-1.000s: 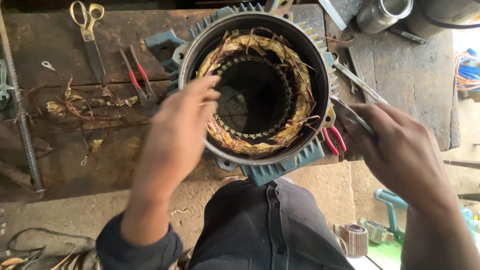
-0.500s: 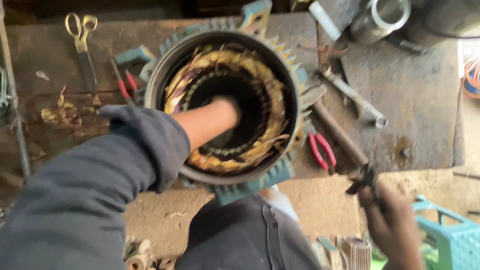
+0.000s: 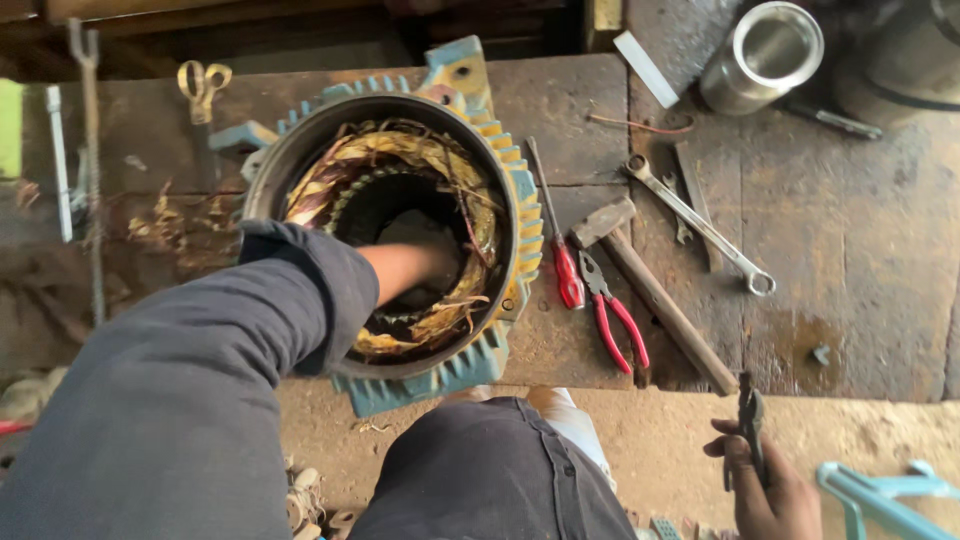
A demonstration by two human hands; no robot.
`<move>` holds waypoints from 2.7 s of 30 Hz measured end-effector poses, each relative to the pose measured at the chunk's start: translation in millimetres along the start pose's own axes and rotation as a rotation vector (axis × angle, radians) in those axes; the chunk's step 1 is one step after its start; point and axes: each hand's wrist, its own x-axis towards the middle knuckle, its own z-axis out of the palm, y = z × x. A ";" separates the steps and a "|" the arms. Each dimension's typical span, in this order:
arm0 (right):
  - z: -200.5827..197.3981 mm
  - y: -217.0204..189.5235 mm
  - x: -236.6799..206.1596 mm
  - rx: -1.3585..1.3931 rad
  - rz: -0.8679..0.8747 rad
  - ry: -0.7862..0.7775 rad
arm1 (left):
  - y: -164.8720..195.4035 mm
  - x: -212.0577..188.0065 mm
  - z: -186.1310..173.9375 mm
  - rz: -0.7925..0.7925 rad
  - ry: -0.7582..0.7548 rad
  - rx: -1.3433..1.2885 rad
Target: The person pulls burnt copper winding wires out of an electric motor stator housing on a wooden workbench, working the coils loose by hand and with pliers, and lays the extracted copper wire on the table. They occasionally cut or separate wire pieces and gather the removed windings into a pile.
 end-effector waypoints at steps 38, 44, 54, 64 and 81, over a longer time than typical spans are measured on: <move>27.3 -124.2 22.5 -0.159 -0.326 -0.086 | -116.6 -272.1 157.6 -0.630 1.923 -1.032; 42.4 -158.8 -8.4 -0.328 -0.250 0.055 | -8.6 -249.7 53.5 0.070 1.694 -0.686; 55.8 -212.3 -33.3 -0.392 -0.416 0.185 | 20.8 -174.2 -5.9 0.161 1.562 -0.149; 40.6 -320.8 -20.1 -1.220 -0.951 0.138 | -0.1 -161.0 0.8 0.401 1.597 -0.218; 63.5 -390.1 -26.8 -2.045 -1.121 -0.101 | -1.9 -146.3 -0.4 0.330 1.695 -0.107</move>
